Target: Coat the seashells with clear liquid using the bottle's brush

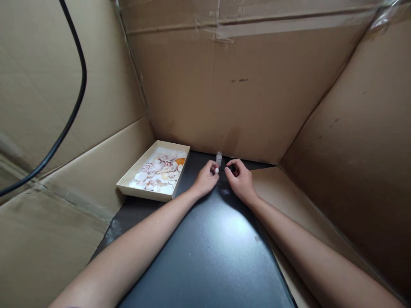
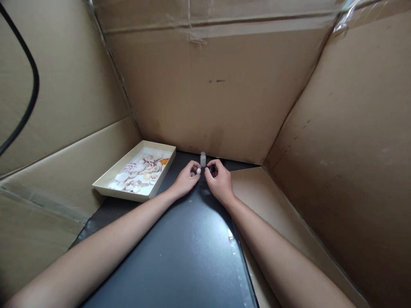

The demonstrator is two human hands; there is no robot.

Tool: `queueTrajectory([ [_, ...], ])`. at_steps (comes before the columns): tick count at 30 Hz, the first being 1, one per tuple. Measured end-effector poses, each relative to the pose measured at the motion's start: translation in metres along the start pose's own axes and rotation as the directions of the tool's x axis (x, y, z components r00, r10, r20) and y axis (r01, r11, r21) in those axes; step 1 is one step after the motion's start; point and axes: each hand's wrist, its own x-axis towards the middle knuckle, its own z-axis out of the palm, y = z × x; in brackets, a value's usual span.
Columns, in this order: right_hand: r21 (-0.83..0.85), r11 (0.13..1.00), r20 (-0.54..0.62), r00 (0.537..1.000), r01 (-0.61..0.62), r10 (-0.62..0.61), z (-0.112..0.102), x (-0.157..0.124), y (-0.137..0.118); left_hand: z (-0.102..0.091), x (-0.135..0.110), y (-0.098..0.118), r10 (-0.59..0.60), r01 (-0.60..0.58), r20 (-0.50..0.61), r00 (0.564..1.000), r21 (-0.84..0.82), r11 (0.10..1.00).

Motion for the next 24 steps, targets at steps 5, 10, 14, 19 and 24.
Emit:
queueTrajectory([
  [5,0.074,0.997,0.022,0.999,0.021,-0.023,0.0005,0.0001,0.0009,0.0,0.0,0.0,-0.002,0.002,0.0,1.0,0.009,1.0],
  [10,0.008,1.0,-0.009,1.0,0.001,-0.001,0.0009,0.0,0.0017,0.0,0.0005,-0.0017,0.041,-0.041,-0.004,0.999,0.042,0.998],
  [14,0.072,0.997,0.028,0.999,0.028,-0.03,-0.0003,-0.0006,-0.0003,-0.0001,0.0006,-0.0012,0.055,-0.055,-0.001,0.998,0.057,0.997],
  [19,0.025,1.0,0.012,1.0,0.003,-0.003,-0.0002,-0.0003,0.0003,0.0004,0.0003,-0.0012,0.04,-0.04,0.002,0.999,0.034,0.999],
  [24,0.063,0.998,0.04,0.999,0.022,-0.025,0.0005,0.0,0.0013,0.0008,0.0,-0.0022,0.026,-0.026,-0.006,1.0,0.028,0.999],
])
